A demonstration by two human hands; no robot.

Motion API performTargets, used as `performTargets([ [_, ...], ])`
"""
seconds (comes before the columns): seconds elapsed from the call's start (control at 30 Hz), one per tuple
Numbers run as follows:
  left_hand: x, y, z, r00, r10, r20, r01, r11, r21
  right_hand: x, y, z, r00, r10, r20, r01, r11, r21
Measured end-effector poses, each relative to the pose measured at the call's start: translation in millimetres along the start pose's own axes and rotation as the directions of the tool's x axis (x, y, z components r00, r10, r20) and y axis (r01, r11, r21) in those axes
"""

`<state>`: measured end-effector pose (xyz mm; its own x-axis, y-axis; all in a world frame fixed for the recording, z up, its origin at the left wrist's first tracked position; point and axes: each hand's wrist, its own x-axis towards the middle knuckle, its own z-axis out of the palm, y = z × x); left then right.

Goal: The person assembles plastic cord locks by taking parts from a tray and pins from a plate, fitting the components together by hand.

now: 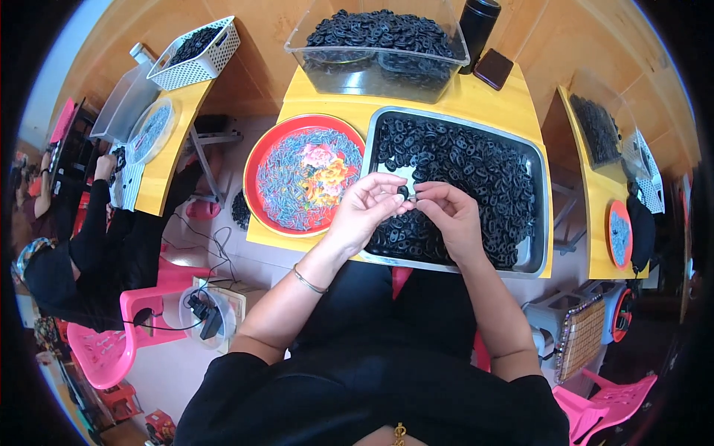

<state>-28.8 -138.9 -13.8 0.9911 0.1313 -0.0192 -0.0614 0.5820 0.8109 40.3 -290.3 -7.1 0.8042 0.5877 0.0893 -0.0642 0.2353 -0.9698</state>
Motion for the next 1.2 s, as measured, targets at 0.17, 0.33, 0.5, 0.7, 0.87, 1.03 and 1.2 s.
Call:
performTargets([
  [0.17,0.4,-0.6,0.5,1.000,0.018,0.021,-0.019,1.000,0.014,-1.2,1.8,-4.4,1.000,0.022,-0.018,-0.022,0.999,0.035],
  [0.33,0.9,-2.3,-0.6,0.999,0.036,0.021,-0.037,0.997,0.064,-0.5,-3.4,0.0,1.000,0.024,-0.019,-0.024,0.999,0.033],
  [0.5,0.8,-2.5,-0.3,0.999,0.043,0.023,-0.045,0.995,0.087,-0.9,-3.6,-1.0,0.997,0.076,-0.015,-0.075,0.997,0.028],
  [0.7,0.8,-1.5,-1.0,0.998,0.049,0.032,-0.051,0.994,0.096,-1.4,-4.6,-0.3,0.996,0.088,-0.017,-0.088,0.996,-0.021],
  [0.87,0.3,-2.3,-2.0,0.999,0.032,0.030,-0.035,0.991,0.130,-1.1,-2.0,-0.9,0.998,0.061,0.004,-0.061,0.994,-0.090],
  [1.03,0.3,-1.3,-0.7,0.999,0.015,0.037,-0.021,0.988,0.150,-1.3,-3.8,0.1,0.999,0.052,0.013,-0.051,0.995,-0.084],
  [1.2,-0.3,-1.2,-0.6,0.999,0.015,0.043,-0.020,0.993,0.119,-1.3,-2.5,-2.0,0.996,0.091,0.012,-0.090,0.993,-0.075],
])
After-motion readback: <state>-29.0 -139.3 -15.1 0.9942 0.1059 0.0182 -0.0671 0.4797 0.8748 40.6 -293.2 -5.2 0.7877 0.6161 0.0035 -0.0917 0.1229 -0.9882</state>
